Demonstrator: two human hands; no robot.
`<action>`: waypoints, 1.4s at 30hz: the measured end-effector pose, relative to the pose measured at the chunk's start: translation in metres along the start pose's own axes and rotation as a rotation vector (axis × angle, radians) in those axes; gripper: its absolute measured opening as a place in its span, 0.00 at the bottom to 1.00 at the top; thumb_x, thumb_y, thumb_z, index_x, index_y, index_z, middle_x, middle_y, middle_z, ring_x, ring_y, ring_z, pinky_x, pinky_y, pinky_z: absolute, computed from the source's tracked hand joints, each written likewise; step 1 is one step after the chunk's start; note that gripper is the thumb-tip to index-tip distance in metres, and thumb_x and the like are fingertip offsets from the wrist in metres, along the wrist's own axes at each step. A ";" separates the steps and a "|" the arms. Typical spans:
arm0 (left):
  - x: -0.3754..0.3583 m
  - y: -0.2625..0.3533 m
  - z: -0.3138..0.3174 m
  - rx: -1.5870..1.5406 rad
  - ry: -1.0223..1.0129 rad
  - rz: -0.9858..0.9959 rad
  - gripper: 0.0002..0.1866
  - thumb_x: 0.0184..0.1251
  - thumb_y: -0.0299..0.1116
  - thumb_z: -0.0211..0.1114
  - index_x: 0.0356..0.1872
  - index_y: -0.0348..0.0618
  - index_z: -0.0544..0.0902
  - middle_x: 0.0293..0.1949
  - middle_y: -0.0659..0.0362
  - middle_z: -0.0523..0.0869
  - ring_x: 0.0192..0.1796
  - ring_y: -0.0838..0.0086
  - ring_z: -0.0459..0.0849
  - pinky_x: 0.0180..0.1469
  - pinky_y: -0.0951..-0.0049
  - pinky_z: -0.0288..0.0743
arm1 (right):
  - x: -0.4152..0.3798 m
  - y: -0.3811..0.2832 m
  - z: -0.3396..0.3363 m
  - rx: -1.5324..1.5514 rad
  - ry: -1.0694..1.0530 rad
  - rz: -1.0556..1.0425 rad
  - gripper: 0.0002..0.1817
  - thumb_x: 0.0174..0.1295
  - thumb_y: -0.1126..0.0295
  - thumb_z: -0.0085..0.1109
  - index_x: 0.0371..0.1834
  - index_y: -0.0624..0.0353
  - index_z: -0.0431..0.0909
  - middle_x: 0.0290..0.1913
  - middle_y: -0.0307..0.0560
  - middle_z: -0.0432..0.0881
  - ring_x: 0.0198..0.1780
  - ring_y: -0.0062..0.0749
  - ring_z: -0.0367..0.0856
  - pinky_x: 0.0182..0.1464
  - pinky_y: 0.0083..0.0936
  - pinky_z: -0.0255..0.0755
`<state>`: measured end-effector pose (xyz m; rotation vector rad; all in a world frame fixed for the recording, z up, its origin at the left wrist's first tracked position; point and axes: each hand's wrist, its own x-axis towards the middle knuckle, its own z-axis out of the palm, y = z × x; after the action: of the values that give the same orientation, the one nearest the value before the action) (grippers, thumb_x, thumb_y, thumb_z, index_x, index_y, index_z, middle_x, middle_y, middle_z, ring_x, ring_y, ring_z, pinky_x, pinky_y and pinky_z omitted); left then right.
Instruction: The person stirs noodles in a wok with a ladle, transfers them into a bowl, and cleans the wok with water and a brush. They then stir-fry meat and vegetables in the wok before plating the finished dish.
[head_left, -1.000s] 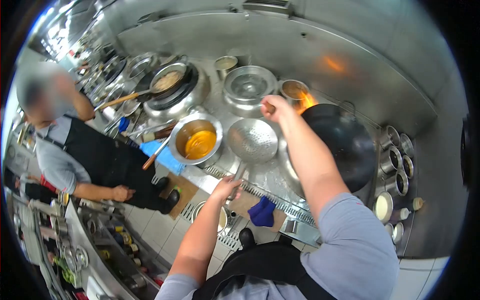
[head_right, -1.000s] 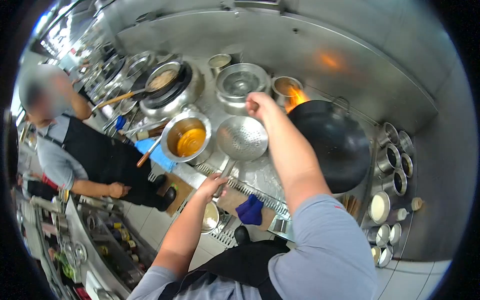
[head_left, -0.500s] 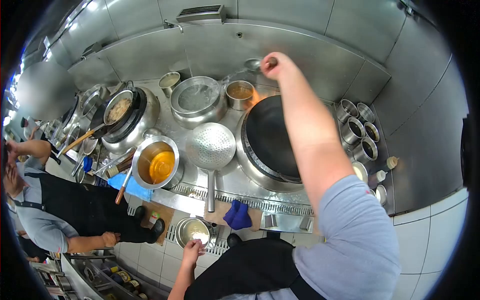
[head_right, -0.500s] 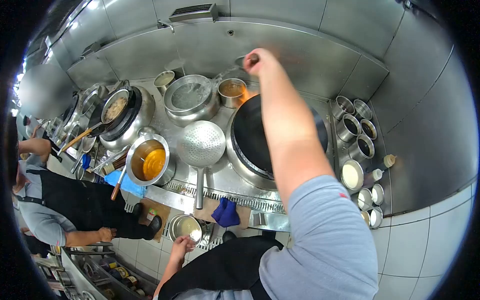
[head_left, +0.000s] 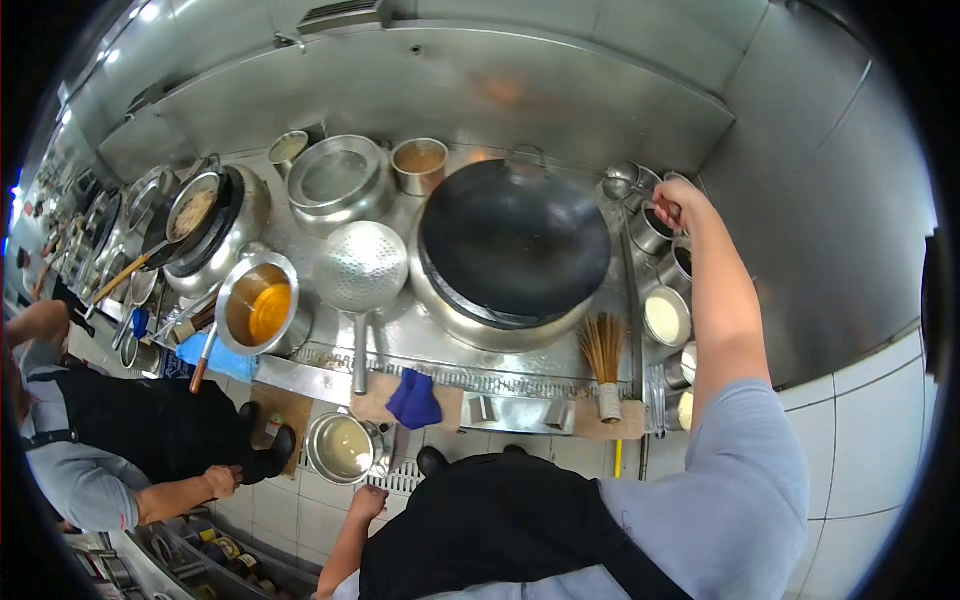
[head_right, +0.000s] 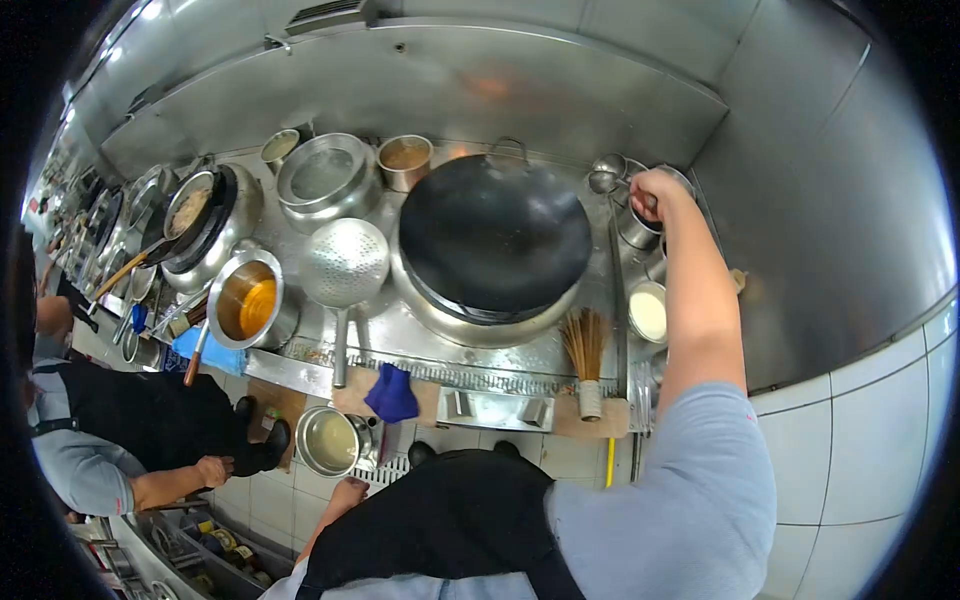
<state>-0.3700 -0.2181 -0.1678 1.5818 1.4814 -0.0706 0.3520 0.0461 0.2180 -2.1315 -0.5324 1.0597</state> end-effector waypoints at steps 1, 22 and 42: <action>0.026 -0.014 0.018 0.403 -0.023 0.398 0.16 0.59 0.41 0.59 0.23 0.37 0.81 0.26 0.48 0.84 0.32 0.56 0.85 0.40 0.57 0.78 | -0.009 0.019 -0.013 -0.096 0.040 0.010 0.10 0.52 0.71 0.52 0.15 0.53 0.66 0.12 0.37 0.69 0.13 0.24 0.70 0.14 0.20 0.59; 0.208 0.235 0.292 -1.875 0.032 -0.440 0.16 0.69 0.43 0.54 0.51 0.46 0.77 0.45 0.56 0.84 0.44 0.67 0.84 0.45 0.62 0.82 | -0.174 0.310 -0.059 -0.035 0.101 -0.189 0.10 0.58 0.78 0.47 0.43 0.65 0.70 0.18 0.38 0.69 0.11 0.21 0.64 0.12 0.19 0.58; -0.080 0.059 0.126 -0.444 0.447 -0.724 0.22 0.57 0.34 0.55 0.53 0.36 0.78 0.56 0.44 0.79 0.59 0.52 0.77 0.60 0.59 0.71 | -0.136 0.200 0.001 0.062 -0.492 -0.466 0.05 0.66 0.70 0.50 0.42 0.55 0.69 0.20 0.31 0.63 0.13 0.14 0.58 0.10 0.15 0.52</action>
<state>-0.2771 -0.3488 -0.1570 0.6735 2.1802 0.1990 0.2832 -0.1732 0.1436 -1.5678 -1.1456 1.2944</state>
